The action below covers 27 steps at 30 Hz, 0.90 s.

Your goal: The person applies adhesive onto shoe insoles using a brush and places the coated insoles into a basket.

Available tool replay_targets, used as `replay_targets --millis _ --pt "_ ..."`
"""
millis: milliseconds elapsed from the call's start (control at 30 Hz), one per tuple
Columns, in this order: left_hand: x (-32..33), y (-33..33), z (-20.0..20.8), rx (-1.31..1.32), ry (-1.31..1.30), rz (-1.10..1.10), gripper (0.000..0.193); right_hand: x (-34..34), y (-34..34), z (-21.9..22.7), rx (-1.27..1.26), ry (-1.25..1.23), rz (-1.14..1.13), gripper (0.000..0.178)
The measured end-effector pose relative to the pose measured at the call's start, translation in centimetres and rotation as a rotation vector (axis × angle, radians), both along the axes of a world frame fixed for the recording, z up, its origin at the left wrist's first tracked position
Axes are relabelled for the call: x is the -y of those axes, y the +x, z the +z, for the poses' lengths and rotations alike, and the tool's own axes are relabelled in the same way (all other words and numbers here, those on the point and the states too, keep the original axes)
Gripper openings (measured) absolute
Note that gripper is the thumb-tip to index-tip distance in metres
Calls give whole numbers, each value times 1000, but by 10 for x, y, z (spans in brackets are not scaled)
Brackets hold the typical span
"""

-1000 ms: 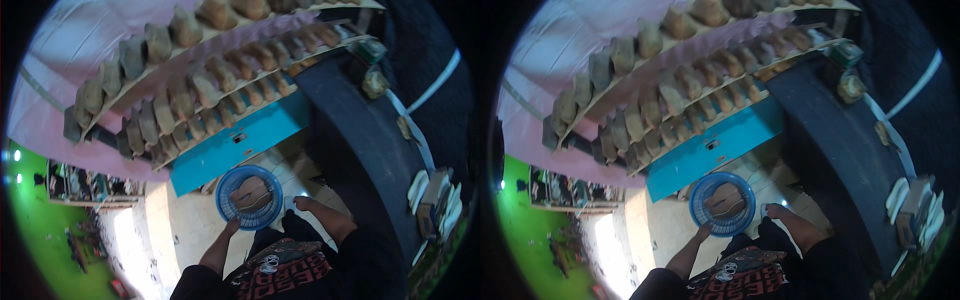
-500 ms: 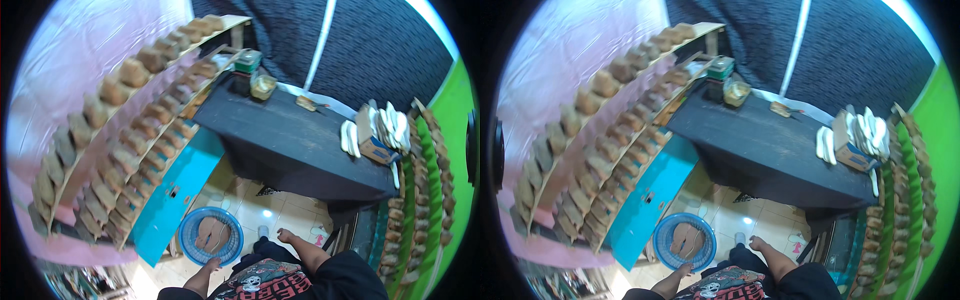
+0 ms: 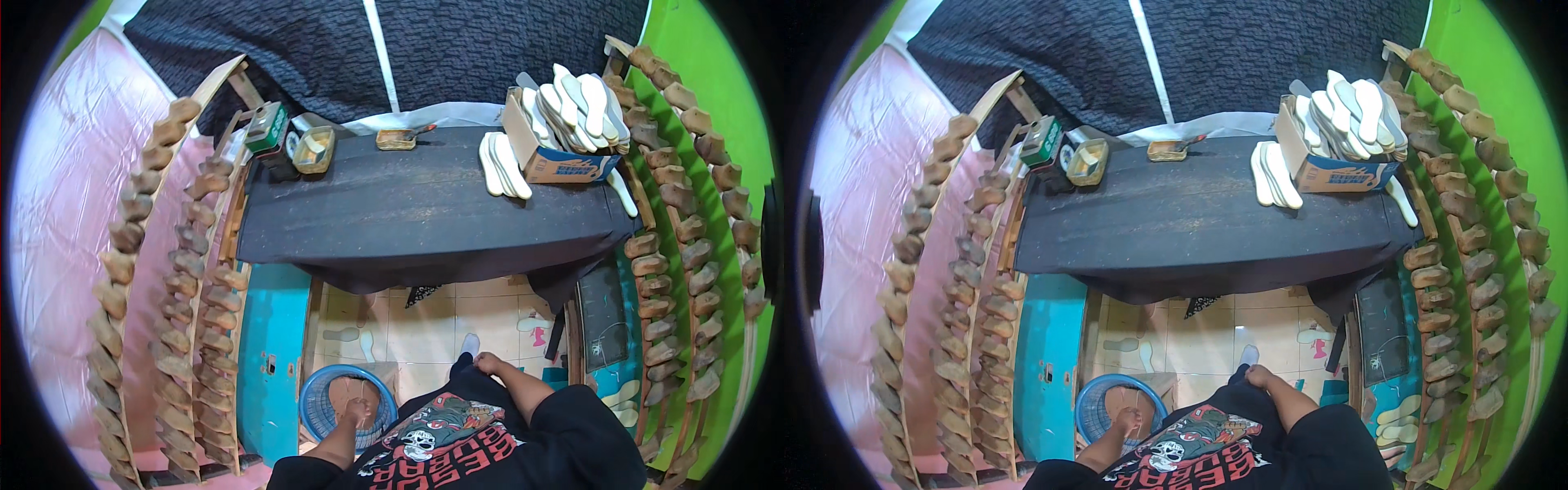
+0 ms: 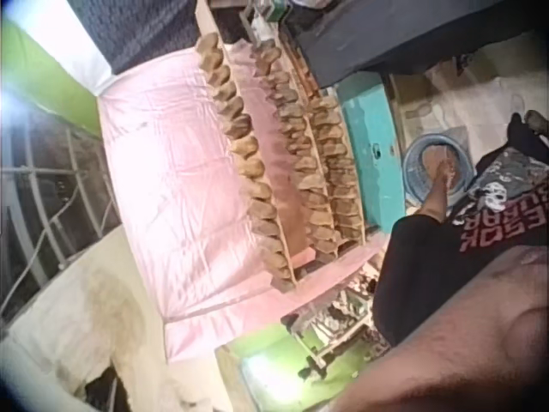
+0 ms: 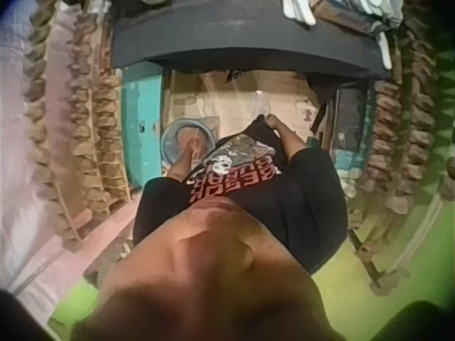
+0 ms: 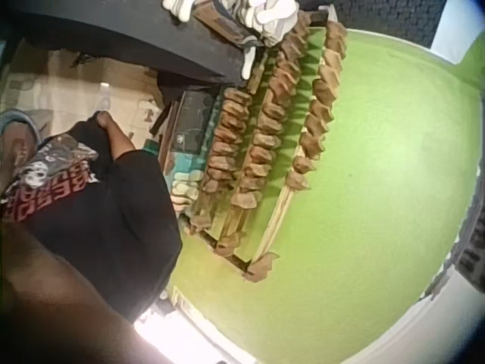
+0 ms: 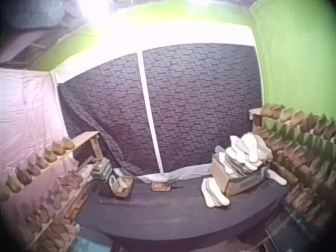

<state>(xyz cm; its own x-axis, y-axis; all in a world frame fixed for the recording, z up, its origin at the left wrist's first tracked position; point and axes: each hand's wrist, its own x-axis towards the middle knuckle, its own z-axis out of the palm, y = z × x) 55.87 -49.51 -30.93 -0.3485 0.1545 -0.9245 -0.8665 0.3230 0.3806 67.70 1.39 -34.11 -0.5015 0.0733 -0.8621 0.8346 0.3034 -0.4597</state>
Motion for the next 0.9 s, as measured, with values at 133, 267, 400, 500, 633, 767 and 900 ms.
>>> replay_targets --millis 133,267,400,500,633,767,900 --pt "-88 -14 -32 -490 -78 -373 26 -32 -73 55 -61 -124 19 48" --pt "-234 -63 51 -624 131 -480 34 -59 -143 99 -97 -366 200 50" --pt "-328 -118 136 -724 299 -486 36 -84 -210 184 -120 -600 234 48" --pt "-365 -161 182 -677 451 -378 34 -90 -243 225 -290 -660 165 44" --pt "-381 -219 217 -593 575 -310 34 -93 -268 257 -389 -720 -19 44" --pt "-395 -284 243 -341 829 -424 25 -99 -270 296 -430 -691 -177 39" --pt "-427 -339 282 -301 859 -620 24 -122 -262 306 -600 -541 -462 35"
